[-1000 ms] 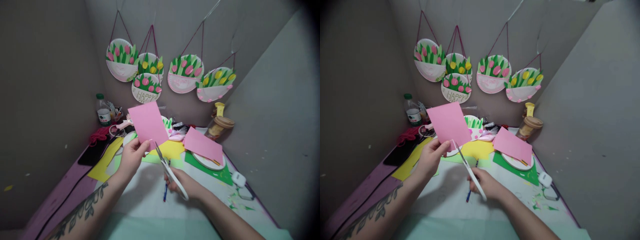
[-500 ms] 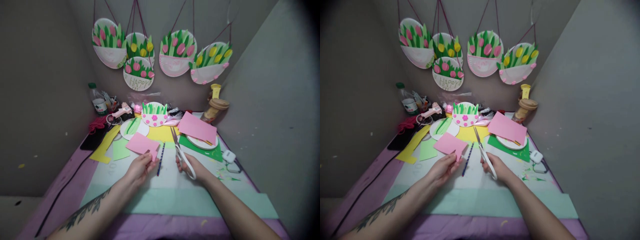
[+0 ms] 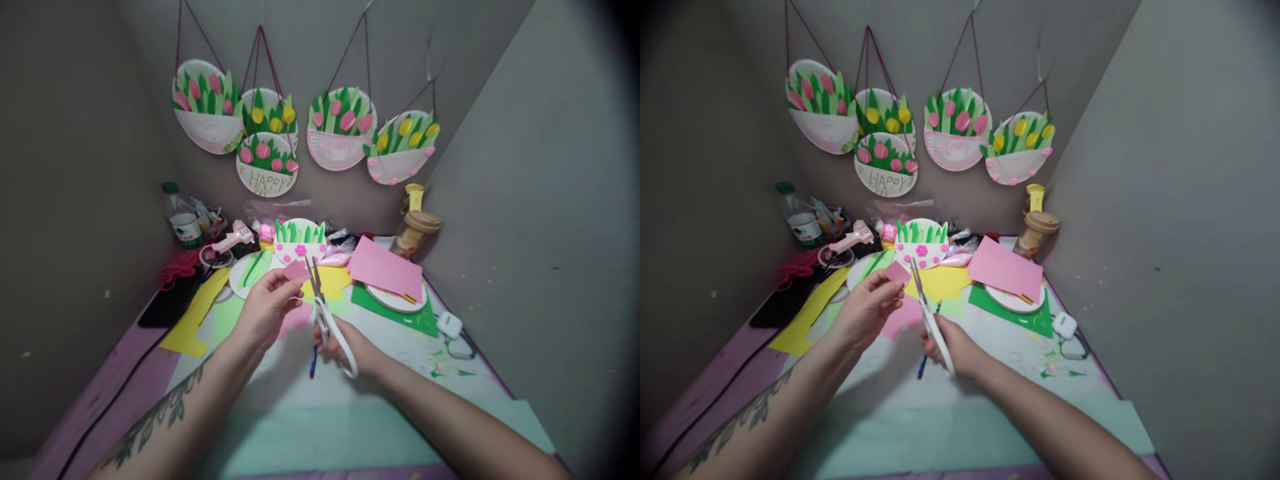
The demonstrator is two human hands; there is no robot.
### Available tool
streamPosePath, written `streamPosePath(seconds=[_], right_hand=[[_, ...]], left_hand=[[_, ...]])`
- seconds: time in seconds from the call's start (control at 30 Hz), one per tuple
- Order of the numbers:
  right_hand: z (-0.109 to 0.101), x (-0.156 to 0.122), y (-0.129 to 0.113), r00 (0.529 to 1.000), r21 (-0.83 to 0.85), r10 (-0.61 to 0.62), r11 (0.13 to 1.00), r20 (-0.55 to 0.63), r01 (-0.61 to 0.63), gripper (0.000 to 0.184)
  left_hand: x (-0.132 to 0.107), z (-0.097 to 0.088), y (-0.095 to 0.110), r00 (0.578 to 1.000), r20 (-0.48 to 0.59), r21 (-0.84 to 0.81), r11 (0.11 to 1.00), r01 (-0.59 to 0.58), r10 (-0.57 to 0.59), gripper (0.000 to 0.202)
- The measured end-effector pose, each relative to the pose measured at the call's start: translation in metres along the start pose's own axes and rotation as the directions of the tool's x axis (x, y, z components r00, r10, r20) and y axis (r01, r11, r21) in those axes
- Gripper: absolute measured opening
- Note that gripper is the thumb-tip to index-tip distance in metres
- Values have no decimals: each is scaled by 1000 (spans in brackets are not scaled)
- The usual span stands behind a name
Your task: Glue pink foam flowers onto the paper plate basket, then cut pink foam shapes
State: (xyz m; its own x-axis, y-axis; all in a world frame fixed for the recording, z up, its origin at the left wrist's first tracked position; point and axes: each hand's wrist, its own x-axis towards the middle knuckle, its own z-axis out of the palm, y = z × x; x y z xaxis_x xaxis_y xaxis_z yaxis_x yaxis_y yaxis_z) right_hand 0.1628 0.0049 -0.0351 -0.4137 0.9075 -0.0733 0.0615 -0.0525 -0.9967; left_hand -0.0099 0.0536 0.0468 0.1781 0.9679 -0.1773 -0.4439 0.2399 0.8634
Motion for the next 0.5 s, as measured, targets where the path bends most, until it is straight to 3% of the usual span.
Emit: streamPosePath(seconds=[0.1, 0.23, 0.37, 0.5], right_hand=[[12, 14, 9, 999, 38, -41, 998, -32, 42, 66], [19, 22, 19, 1000, 49, -3, 999, -27, 4, 68], [18, 19, 13, 999, 61, 15, 998, -29, -13, 73], [17, 18, 7, 1000, 59, -9, 998, -27, 10, 77]], left_hand=[[6, -2, 4, 1000, 1, 16, 1000, -27, 27, 26], [11, -12, 4, 999, -1, 78, 996, -35, 35, 19], [15, -17, 0, 991, -18, 221, 967, -127, 135, 14], [14, -13, -6, 992, -3, 274, 954, -123, 129, 14]])
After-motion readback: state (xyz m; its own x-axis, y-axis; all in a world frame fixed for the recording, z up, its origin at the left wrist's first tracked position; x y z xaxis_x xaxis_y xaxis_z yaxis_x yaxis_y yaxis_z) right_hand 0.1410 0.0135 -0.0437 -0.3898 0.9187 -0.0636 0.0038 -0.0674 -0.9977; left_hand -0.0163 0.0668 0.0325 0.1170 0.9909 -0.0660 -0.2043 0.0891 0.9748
